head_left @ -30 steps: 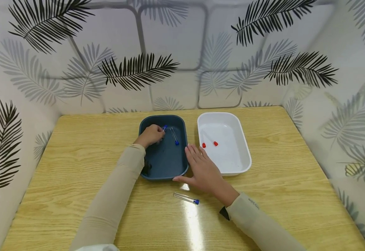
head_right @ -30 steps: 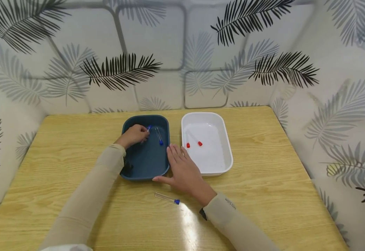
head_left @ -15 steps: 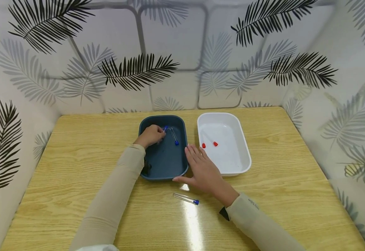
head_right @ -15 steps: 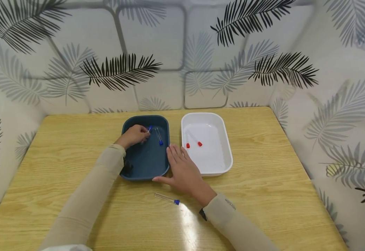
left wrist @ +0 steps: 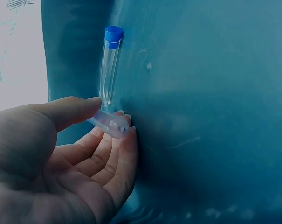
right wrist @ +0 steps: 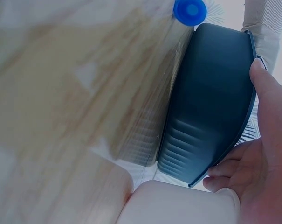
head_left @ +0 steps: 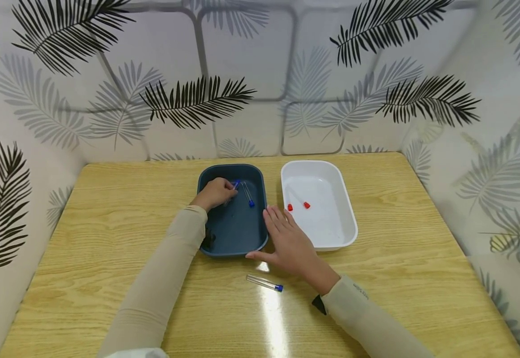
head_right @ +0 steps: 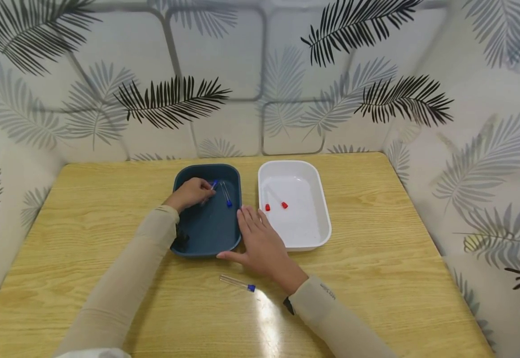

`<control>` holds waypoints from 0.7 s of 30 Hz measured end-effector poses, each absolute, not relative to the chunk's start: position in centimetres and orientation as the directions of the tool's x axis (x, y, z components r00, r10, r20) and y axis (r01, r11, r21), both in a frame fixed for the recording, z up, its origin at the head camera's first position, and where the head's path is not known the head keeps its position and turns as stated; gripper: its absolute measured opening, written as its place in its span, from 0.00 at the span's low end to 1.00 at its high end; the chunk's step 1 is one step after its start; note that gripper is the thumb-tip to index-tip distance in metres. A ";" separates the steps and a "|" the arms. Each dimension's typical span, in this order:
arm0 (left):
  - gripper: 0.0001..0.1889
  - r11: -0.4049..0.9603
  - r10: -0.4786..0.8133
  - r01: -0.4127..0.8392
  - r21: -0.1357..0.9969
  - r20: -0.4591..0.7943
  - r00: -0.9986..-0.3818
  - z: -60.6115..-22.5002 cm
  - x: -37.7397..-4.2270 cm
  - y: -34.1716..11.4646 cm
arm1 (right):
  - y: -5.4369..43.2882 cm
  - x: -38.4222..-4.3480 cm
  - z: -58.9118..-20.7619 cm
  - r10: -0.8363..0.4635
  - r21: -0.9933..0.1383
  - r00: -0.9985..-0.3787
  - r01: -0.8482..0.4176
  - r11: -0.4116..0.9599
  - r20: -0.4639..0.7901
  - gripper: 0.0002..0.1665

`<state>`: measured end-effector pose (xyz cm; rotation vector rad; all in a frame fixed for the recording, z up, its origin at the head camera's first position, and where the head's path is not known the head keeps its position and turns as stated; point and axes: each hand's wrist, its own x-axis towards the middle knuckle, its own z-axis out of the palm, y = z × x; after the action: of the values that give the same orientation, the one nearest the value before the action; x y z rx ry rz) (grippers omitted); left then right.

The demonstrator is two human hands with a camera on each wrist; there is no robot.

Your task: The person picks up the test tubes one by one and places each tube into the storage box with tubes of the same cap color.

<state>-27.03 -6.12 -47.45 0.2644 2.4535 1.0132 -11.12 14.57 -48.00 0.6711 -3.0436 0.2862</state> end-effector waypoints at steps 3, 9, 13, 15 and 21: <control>0.13 0.716 0.337 -0.003 0.698 -0.350 -0.874 -47.2 -26.9 -6.0 | 14.6 -11.2 -47.9 -0.416 -0.178 -0.908 -0.417 0.891 0.046 0.65; 0.14 0.735 0.326 0.001 0.678 -0.352 -0.877 -47.0 -26.8 -5.9 | 14.6 -11.2 -48.0 -0.417 -0.174 -0.907 -0.419 0.891 0.050 0.65; 0.15 0.739 0.325 0.005 0.674 -0.349 -0.879 -47.0 -26.8 -5.9 | 14.7 -11.2 -48.1 -0.418 -0.170 -0.907 -0.421 0.891 0.053 0.65; 0.15 0.738 0.329 0.009 0.675 -0.347 -0.878 -47.0 -26.9 -5.9 | 14.7 -11.2 -48.1 -0.419 -0.171 -0.906 -0.423 0.890 0.056 0.65; 0.16 0.730 0.330 0.003 0.683 -0.348 -0.877 -47.2 -27.0 -5.9 | 14.7 -11.2 -48.0 -0.420 -0.172 -0.905 -0.425 0.889 0.063 0.65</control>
<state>-26.97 -5.93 -47.25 0.2541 2.4801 0.9783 -11.16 14.68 -48.04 0.6781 -3.0299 0.2837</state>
